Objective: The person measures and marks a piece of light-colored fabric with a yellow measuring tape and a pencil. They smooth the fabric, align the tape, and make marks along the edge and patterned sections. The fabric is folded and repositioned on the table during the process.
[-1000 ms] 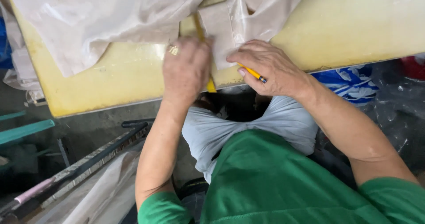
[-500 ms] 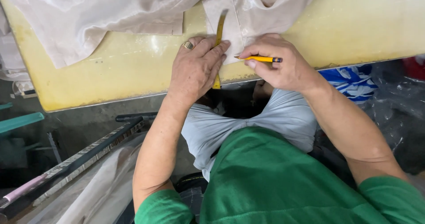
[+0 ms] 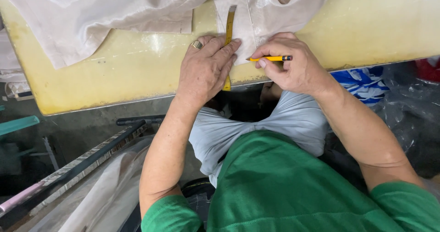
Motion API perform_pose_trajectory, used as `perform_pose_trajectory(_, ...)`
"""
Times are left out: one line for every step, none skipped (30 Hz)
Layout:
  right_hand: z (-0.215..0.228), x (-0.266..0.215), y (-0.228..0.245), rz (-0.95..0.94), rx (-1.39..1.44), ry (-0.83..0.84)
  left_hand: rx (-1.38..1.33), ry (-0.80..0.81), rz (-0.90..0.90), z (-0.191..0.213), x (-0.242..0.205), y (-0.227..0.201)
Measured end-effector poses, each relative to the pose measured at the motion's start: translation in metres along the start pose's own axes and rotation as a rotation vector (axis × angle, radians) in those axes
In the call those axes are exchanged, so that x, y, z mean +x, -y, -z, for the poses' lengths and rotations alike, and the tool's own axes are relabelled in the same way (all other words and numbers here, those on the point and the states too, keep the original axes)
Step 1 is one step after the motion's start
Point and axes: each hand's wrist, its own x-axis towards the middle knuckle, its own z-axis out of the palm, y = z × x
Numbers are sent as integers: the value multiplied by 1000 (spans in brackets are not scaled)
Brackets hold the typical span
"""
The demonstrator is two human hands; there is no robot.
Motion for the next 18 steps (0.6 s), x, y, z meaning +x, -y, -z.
perform_pose_trajectory(0, 0, 0, -1, -5, 2, -2, 3, 4, 0, 0, 0)
perform_pose_trajectory(0, -1, 0, -3, -10, 3, -6, 6, 8, 0, 0, -1)
perform_pose_trajectory(1, 0, 2, -3, -10, 2, -5, 6, 7, 0, 0, -1)
perform_pose_trajectory(1, 1, 4, -6, -3, 8, -11, 5, 4, 0, 0, 0)
perform_pose_trajectory(2, 2, 6, -9, 3, 14, -16, 4, 1, 0, 0, 0)
perform_pose_trajectory(1, 2, 5, -8, 3, 13, -16, 4, 0, -1, 0, 0)
perform_pose_trajectory(1, 2, 4, -7, 0, 13, -13, 9, 5, -1, -1, 0)
perform_pose_trajectory(0, 2, 3, -5, -2, 12, -10, 14, 9, -1, -1, 1)
perform_pose_trajectory(0, 2, 3, -5, -2, 12, -10, 14, 9, -1, -1, 1)
perform_pose_trajectory(0, 2, 4, -6, -10, 13, -8, 13, 11, -2, -1, 0)
perform_pose_trajectory(0, 2, 5, -8, -19, 14, -6, 12, 12, -2, -2, 0)
perform_pose_trajectory(-1, 2, 4, -8, -19, 14, -6, 12, 12, -1, -1, 0)
perform_pose_trajectory(-2, 2, 3, 4, -39, 5, -10, 11, 12, -1, -1, 0)
perform_pose_trajectory(-2, 2, 1, 17, -60, -3, -13, 11, 12, -1, -1, -1)
perform_pose_trajectory(-3, 2, 2, 18, -60, -2, -13, 11, 13, -2, -2, -1)
perform_pose_trajectory(-3, 3, 3, 18, -69, 2, -8, 10, 13, -2, -2, 0)
perform_pose_trajectory(-3, 3, 4, 19, -78, 6, -3, 10, 14, -3, -2, 0)
perform_pose_trajectory(-5, 2, 2, 18, -77, 6, -4, 11, 15, -3, -2, 0)
